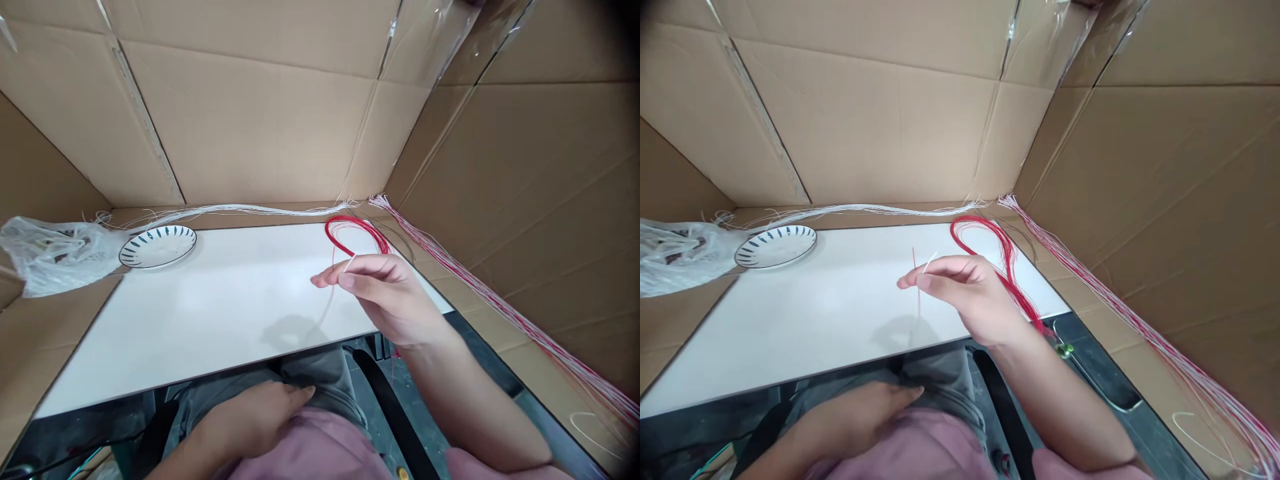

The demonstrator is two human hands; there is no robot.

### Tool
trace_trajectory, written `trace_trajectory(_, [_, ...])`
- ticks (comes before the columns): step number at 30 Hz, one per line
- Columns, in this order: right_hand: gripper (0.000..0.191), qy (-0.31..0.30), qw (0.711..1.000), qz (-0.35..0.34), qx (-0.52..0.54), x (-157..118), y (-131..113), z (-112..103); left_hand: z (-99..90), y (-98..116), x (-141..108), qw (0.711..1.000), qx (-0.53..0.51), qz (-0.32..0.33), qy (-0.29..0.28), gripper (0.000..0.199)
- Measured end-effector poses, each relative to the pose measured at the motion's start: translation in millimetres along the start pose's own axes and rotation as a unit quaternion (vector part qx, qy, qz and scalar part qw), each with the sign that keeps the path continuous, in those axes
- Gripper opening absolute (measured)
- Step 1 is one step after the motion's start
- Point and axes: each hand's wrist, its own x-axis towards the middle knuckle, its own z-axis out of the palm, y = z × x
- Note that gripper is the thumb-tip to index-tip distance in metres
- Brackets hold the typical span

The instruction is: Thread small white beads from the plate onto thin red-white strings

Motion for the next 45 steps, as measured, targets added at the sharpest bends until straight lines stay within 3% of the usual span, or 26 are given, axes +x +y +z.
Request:
trace_trajectory(2, [0.005,-0.003,0.999,-0.008,0.043,2.8,9.8,7.7,-15.6,27.4,-12.0,0.999,0.007,0.017,0.038,0.056])
trace_trajectory(4, [0.006,-0.008,0.998,-0.020,0.064,4.6,12.2,16.5,-32.9,50.1,-15.5,0.968,0.000,0.060,0.243,0.038])
trace_trajectory(5, [0.007,-0.007,0.998,-0.025,0.065,5.4,12.1,20.9,-40.2,58.8,-13.7,0.931,-0.010,0.066,0.358,0.028])
trace_trajectory(6, [0.007,-0.005,0.998,-0.027,0.064,6.2,11.7,25.3,-46.1,65.7,-9.8,0.898,-0.027,0.072,0.434,0.021])
trace_trajectory(7, [0.007,-0.002,0.998,-0.027,0.062,6.8,11.5,29.4,-50.3,70.9,-4.5,0.874,-0.051,0.079,0.476,0.019])
trace_trajectory(11, [0.006,0.024,0.998,-0.017,0.050,7.5,14.1,43.2,-54.5,81.6,20.5,0.842,-0.106,0.077,0.523,0.031])
trace_trajectory(14, [0.003,0.053,0.998,-0.008,0.038,6.1,17.7,50.3,-55.5,86.0,32.6,0.791,-0.172,0.071,0.583,0.026])
trace_trajectory(16, [0.003,0.072,0.997,-0.004,0.031,5.2,19.9,52.9,-58.3,87.3,35.8,0.774,-0.224,0.061,0.590,0.021])
trace_trajectory(20, [0.008,0.078,0.996,0.013,0.031,3.9,25.4,51.3,-64.6,82.3,35.8,0.766,-0.330,0.039,0.551,0.015])
trace_trajectory(24, [0.008,0.103,0.994,-0.016,0.034,2.2,35.0,48.3,-65.8,73.5,34.8,0.711,-0.450,0.024,0.541,0.014])
trace_trajectory(26, [0.008,0.129,0.988,-0.027,0.074,0.7,40.6,50.5,-64.4,71.4,34.4,0.698,-0.471,0.015,0.539,0.014])
trace_trajectory(31, [0.034,0.181,0.969,0.008,0.170,-3.7,51.6,65.1,-57.7,70.6,35.1,0.700,-0.455,0.009,0.550,0.014])
trace_trajectory(37, [0.015,0.185,0.948,0.085,0.243,-3.4,60.5,78.9,-50.9,63.7,36.2,0.703,-0.394,0.021,0.592,0.009])
trace_trajectory(45, [0.022,0.211,0.934,0.116,0.264,0.5,64.7,81.1,-46.6,59.4,35.6,0.729,-0.304,0.042,0.611,0.004])
